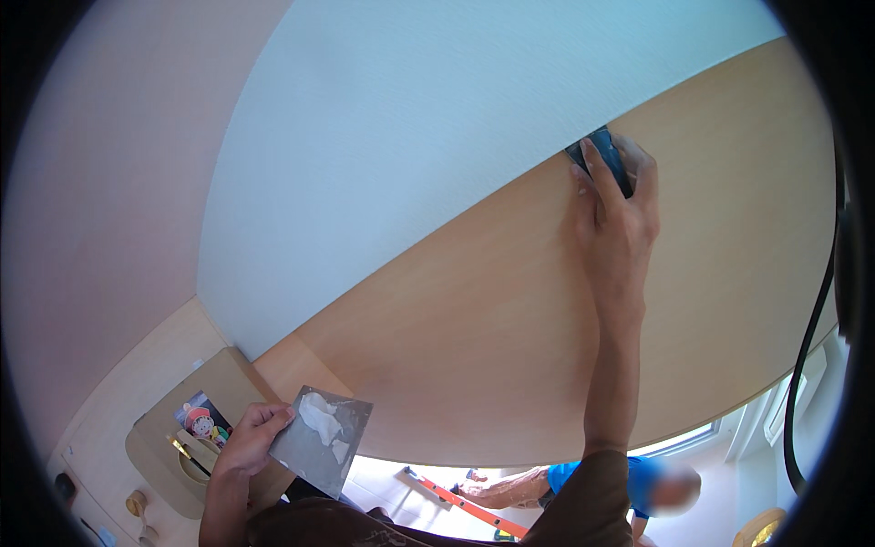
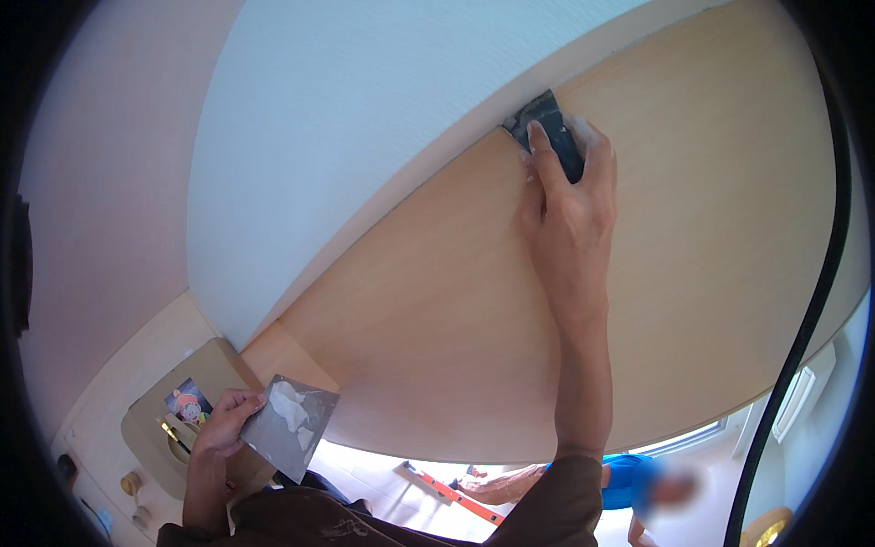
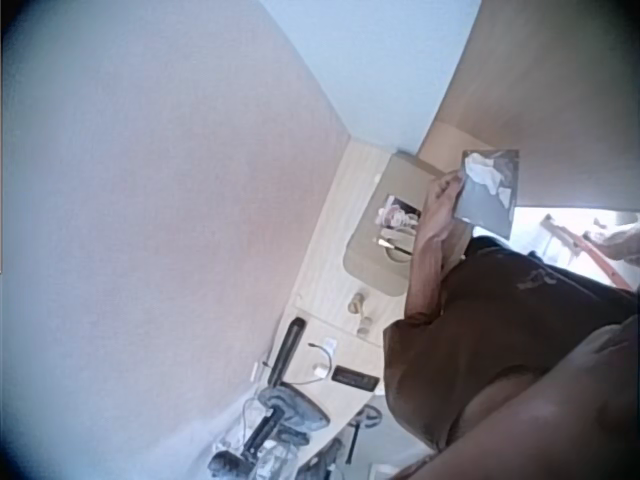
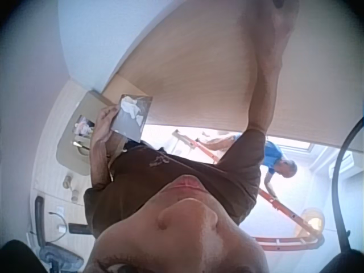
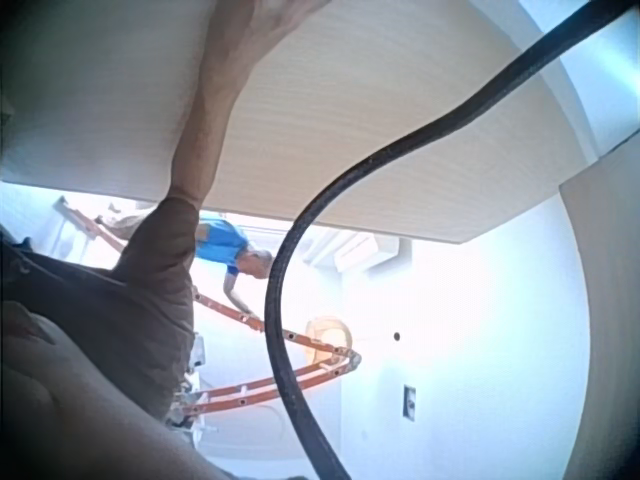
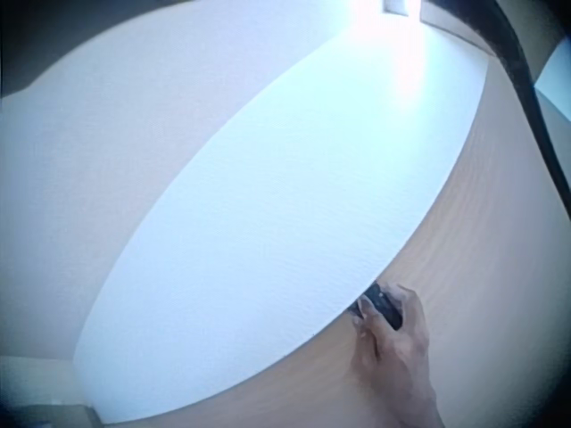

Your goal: The person scoops white joint compound from a hawk onto a putty knife and applies it to a ceiling corner. They repeatedly load the knife and smooth the compound along the joint between the ceiling and wall.

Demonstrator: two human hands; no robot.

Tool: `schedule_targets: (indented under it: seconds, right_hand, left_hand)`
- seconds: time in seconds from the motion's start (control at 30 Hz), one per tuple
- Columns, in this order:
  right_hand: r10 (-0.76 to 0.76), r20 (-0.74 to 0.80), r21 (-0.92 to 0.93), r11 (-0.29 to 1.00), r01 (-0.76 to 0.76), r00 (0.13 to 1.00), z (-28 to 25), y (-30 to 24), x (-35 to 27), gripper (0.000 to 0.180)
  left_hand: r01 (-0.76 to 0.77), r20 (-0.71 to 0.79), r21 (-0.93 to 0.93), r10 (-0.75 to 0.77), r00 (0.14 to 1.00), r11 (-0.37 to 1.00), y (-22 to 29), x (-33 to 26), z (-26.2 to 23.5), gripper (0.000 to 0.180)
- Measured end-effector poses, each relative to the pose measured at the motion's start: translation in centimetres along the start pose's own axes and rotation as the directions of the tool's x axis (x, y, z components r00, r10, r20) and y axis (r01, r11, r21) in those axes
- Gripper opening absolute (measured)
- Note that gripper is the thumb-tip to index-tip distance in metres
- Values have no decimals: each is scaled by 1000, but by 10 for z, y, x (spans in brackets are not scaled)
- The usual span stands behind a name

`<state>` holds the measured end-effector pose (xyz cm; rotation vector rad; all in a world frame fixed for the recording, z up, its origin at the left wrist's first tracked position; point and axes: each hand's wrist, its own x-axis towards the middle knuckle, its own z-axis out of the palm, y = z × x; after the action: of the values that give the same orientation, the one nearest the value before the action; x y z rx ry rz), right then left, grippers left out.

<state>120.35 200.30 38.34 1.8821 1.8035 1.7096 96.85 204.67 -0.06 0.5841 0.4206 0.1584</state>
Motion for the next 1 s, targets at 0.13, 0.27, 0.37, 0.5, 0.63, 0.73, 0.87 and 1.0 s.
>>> schedule_targets:
  seconds: [0.13, 0.27, 0.37, 0.5, 0.63, 0.73, 0.87, 1.0]
  right_hand:
    - [-4, 19, 6, 1000, 4, 1000, -2, -4, 2, 27]
    - [2, 26, -1, 1000, -2, 1000, -2, -6, 2, 27]
    - [-9, 25, -6, 1000, 9, 1000, -3, -4, 1, 27]
    - [-34, 33, -32, 999, 35, 999, -2, -3, 0, 28]
    - [-26, 69, -57, 998, 30, 997, -4, -6, 2, 28]
    - [9, 111, -66, 998, -2, 994, -7, -11, 3, 29]
    - [5, 119, -95, 995, 7, 993, -7, -11, 4, 30]
    - [16, 140, -102, 995, -2, 990, -8, -13, 4, 29]
  left_hand:
    - [-1, -27, 7, 1, 1000, 1000, 0, -1, 2, 23]
    - [-2, -14, 11, 2, 1000, 1000, 4, -3, 4, 24]
    - [-2, -7, 13, 3, 1000, 1000, 3, -5, 7, 24]
    - [-13, -21, 27, 14, 1000, 1000, -2, -2, 5, 25]
    - [-7, -39, 43, 9, 999, 999, 2, -6, 9, 25]
    - [-5, -61, 51, 8, 998, 999, 2, -7, 10, 26]
    - [-12, -40, 73, 15, 999, 997, 2, -6, 8, 27]
    - [-31, -30, 48, 32, 999, 998, 0, -2, 8, 22]
